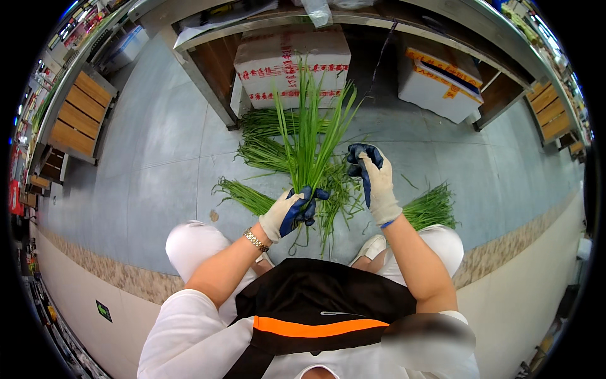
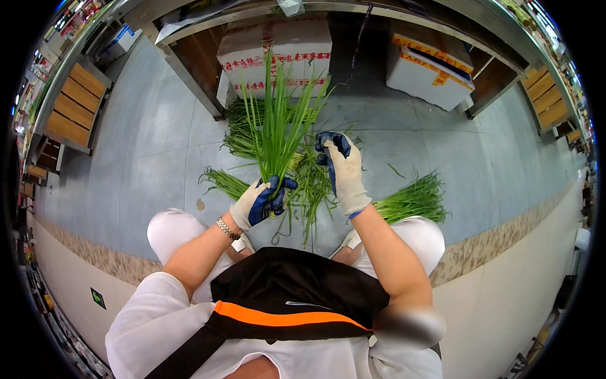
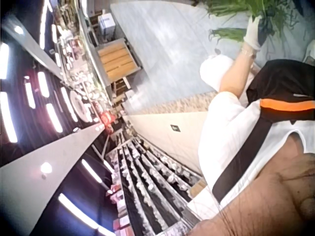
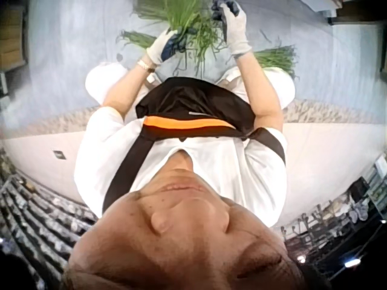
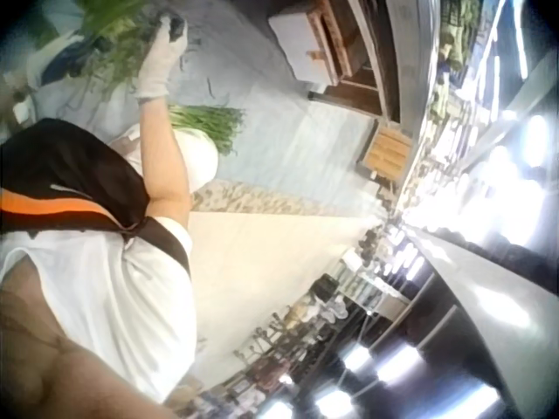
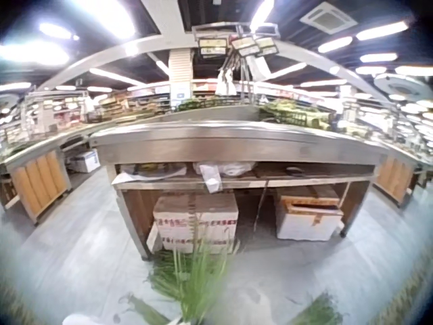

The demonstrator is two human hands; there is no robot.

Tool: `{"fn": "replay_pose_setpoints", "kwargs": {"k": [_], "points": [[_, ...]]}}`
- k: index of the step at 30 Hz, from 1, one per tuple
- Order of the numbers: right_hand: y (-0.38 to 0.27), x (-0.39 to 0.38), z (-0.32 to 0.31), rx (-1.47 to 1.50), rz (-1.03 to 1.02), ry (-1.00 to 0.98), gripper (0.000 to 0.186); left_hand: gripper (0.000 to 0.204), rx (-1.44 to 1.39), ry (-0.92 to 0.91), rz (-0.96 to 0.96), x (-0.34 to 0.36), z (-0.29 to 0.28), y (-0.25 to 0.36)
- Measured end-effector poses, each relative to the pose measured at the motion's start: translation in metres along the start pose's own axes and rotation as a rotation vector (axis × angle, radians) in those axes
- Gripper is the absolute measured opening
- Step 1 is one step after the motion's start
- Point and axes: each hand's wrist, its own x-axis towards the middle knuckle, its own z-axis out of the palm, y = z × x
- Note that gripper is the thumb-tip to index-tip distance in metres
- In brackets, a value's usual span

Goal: The person sits on the floor and trims the ends of green vegetable stalks, likely chives or scallions. They hold a bundle in their left hand and use a small knife in their right hand to cut the stalks, then place the trimmed bundles on the floor.

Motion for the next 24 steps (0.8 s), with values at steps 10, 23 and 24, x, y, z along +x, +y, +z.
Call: {"fn": "replay_pose_setpoints", "kwargs": {"k": [10,23,24], "points": [[-0.017,0.010,-0.005,-0.075,0.062,-0.018,0.020,0.054,0.082,-0.014,-0.035,0.001,0.004,-0.010],[-0.001,0.010,-0.016,-0.005,0.151,-0.038,0.013,0.052,0.156,0.032,-0.057,0.005,0.008,-0.021],[-0.002,0.009,-0.015,0.033,0.179,-0.030,0.013,0.052,0.164,0.042,-0.045,0.005,0.008,-0.021]]}}
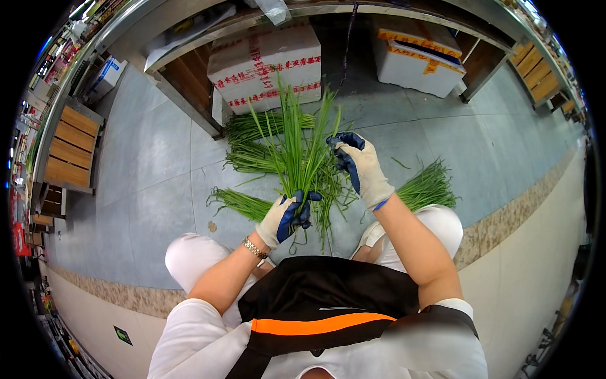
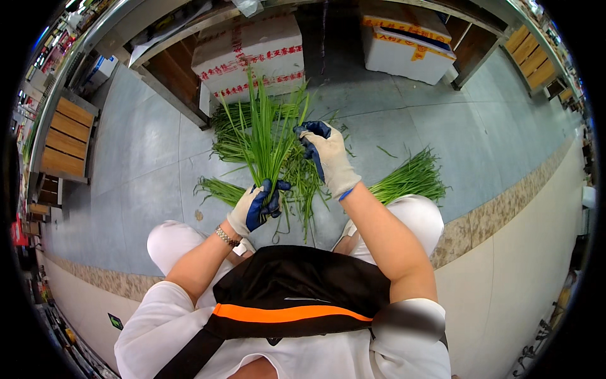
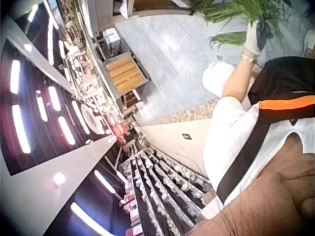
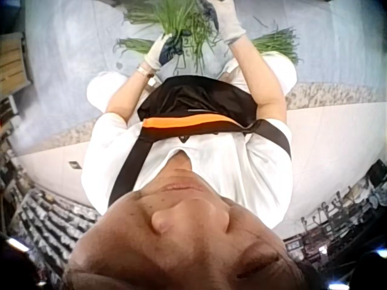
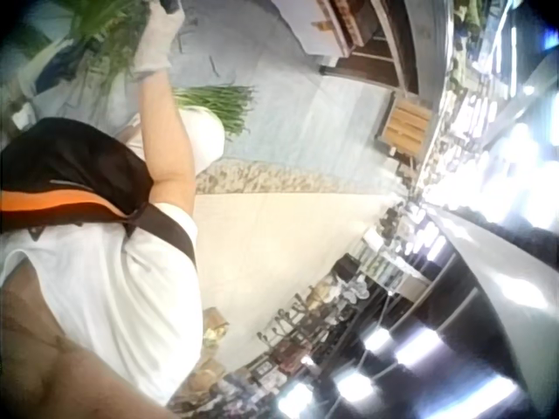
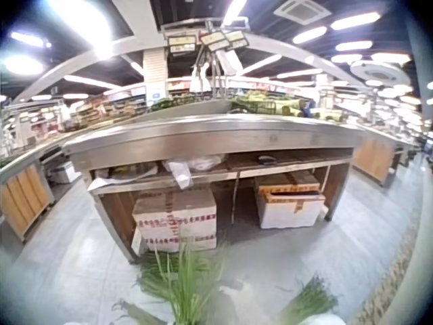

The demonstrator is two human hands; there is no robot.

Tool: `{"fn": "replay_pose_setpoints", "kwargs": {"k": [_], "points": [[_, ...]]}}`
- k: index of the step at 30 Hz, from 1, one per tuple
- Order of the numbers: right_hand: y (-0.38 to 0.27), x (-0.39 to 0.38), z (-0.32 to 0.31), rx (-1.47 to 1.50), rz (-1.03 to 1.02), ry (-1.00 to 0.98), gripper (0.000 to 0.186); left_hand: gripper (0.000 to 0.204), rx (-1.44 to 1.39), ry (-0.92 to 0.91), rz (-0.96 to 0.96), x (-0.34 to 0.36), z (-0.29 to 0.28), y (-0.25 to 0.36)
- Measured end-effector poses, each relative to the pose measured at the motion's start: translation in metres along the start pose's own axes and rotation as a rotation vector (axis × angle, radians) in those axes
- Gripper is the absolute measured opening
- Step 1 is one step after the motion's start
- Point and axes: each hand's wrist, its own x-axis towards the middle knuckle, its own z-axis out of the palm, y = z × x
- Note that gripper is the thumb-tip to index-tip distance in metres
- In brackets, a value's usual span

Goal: The person sits on the floor and trims the ends of green vegetable stalks, likely chives or scallions. They hold a bundle in their left hand and use a small knife in their right hand to cut the stalks, then place the trimmed bundles on the floor.

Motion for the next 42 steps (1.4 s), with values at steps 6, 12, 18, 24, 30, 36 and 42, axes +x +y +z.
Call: {"fn": "replay_pose_setpoints", "kwargs": {"k": [6,12,18,24,30,36,42], "points": [[-0.013,-0.016,0.021,0.309,0.205,0.034,0.006,0.044,-0.096,0.035,-0.017,-0.001,0.000,0.000],[-0.002,-0.018,0.019,0.277,0.129,0.017,0.005,0.039,-0.075,0.031,-0.004,0.001,-0.009,-0.007],[-0.009,-0.002,0.004,0.287,-0.161,0.195,0.006,0.053,-0.095,-0.005,0.018,-0.002,-0.005,-0.003],[0.007,0.025,-0.043,0.166,0.253,0.333,0.018,0.057,-0.119,-0.042,0.026,-0.003,-0.009,0.001],[0.009,0.032,-0.049,0.376,0.238,0.190,0.022,0.056,-0.089,0.018,0.024,-0.003,-0.007,-0.006],[-0.012,0.043,-0.057,0.506,0.109,0.162,0.019,0.062,0.048,-0.032,-0.035,-0.008,0.003,-0.004],[-0.011,0.049,-0.083,0.673,-0.042,0.021,0.017,0.055,-0.007,-0.054,-0.089,-0.009,0.001,-0.004]]}}
